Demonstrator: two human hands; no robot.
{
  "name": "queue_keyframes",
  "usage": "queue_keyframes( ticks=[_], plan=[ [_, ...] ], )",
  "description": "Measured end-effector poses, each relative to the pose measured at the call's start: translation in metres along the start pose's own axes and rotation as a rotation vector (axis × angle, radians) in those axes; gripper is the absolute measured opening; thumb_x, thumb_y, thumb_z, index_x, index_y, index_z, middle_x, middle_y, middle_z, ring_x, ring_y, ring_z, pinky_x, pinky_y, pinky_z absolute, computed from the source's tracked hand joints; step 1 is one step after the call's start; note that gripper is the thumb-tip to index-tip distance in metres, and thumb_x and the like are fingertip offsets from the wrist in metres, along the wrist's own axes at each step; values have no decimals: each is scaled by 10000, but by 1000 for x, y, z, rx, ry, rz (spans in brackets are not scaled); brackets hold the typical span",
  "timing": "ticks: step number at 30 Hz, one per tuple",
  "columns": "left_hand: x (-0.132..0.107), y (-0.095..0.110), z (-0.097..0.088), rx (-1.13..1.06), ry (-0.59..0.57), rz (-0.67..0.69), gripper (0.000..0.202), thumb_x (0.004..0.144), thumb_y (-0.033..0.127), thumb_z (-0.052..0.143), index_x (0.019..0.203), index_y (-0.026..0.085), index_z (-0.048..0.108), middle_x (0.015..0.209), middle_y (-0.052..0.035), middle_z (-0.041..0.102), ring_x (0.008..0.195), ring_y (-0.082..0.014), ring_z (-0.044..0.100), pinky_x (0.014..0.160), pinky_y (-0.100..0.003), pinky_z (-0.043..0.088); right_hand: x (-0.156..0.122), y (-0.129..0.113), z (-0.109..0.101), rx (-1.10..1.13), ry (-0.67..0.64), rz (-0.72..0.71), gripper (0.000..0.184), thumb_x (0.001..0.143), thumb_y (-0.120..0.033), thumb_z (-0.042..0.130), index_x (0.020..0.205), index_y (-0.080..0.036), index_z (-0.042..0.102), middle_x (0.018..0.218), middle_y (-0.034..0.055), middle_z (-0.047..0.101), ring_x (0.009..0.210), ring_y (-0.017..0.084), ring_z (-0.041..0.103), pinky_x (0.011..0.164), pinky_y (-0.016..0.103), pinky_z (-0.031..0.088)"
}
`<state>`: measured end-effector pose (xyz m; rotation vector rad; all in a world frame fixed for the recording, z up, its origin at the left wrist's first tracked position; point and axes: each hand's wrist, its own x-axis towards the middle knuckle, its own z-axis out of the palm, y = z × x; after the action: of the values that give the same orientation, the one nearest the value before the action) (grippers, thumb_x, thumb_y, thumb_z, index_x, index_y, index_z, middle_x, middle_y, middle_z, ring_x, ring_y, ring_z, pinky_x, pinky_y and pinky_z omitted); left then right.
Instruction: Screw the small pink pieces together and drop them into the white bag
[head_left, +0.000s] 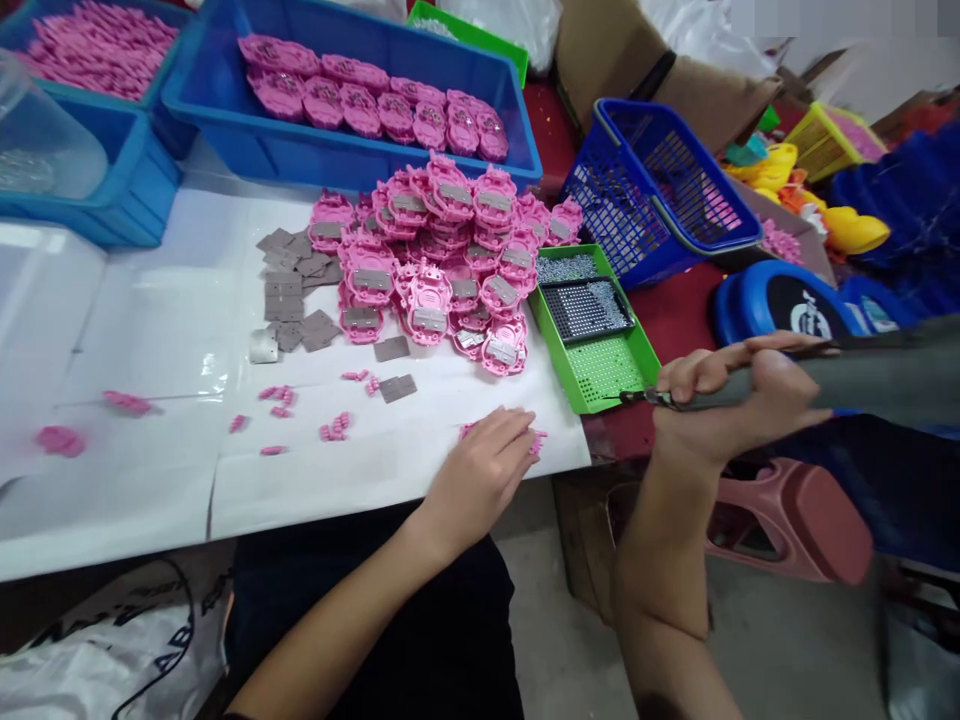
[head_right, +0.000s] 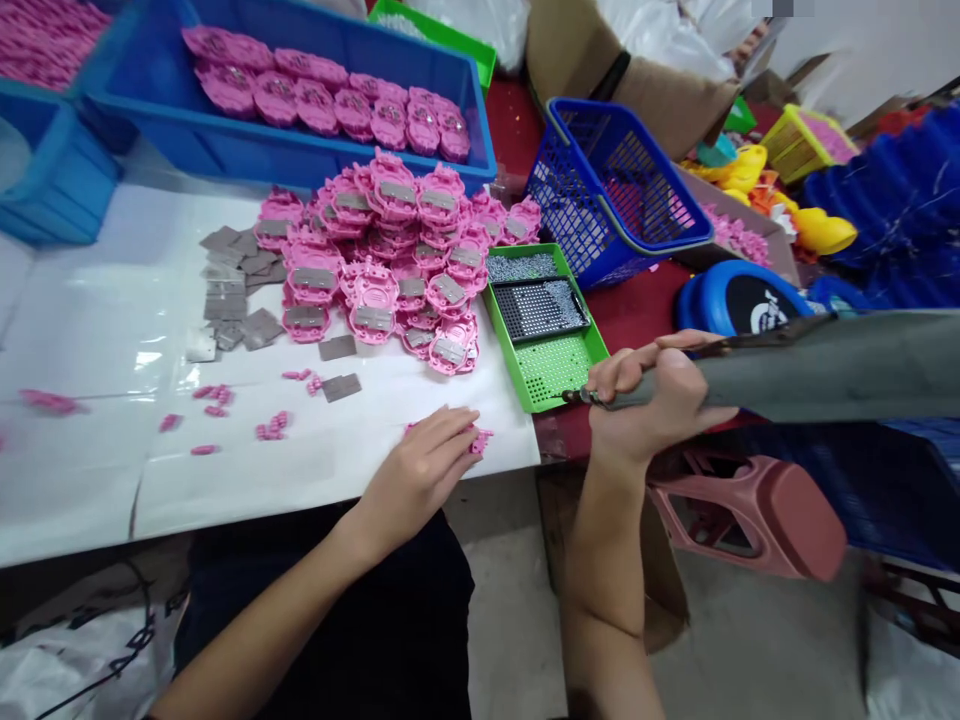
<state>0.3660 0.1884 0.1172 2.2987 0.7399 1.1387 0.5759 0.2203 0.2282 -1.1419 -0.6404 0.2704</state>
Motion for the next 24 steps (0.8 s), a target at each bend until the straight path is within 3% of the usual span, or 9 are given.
queue_keyframes(
  ticks=[3,7,14,19,24],
  plan=[
    [-1,1,0,56,4,-15,149,1139,154,639,1224,117,756,1346,-160,820,1413,-312,740,1241,-587,619,-28,-21,-3,92,-187,-140,128,736,-300,642,860,-268,648,457,-117,430,300,120,292,312,276,355],
    [1,2,-2,80,-54,-106,87,1114,210,716,1165,177,777,1237,-88,852,1346,-317,764,1242,-621,588,-59,-29,-2,140,-579,-54,53,901,-285,738,953,-286,733,531,-90,578,314,144,436,337,305,470],
    [2,0,0,52,-73,-140,78,1116,215,708,1128,208,784,1245,-80,842,1333,-308,753,1136,-525,622,-68,-5,12,160,-530,59,56,910,-266,721,919,-275,667,514,-110,533,310,107,368,357,246,430],
    [4,1,0,59,-60,-119,78,1125,211,693,1133,176,763,1216,-82,834,1237,-290,754,1040,-469,640,-74,5,22,116,-549,54,189,905,-321,773,881,-280,590,498,-124,507,295,94,307,344,237,377],
    [6,0,-3,69,-155,-134,89,1138,230,680,1133,185,757,1196,-84,822,1109,-257,728,951,-436,627,-70,10,17,93,-721,141,319,888,-502,832,887,-295,588,459,-143,441,271,102,287,320,249,352]
  ],
)
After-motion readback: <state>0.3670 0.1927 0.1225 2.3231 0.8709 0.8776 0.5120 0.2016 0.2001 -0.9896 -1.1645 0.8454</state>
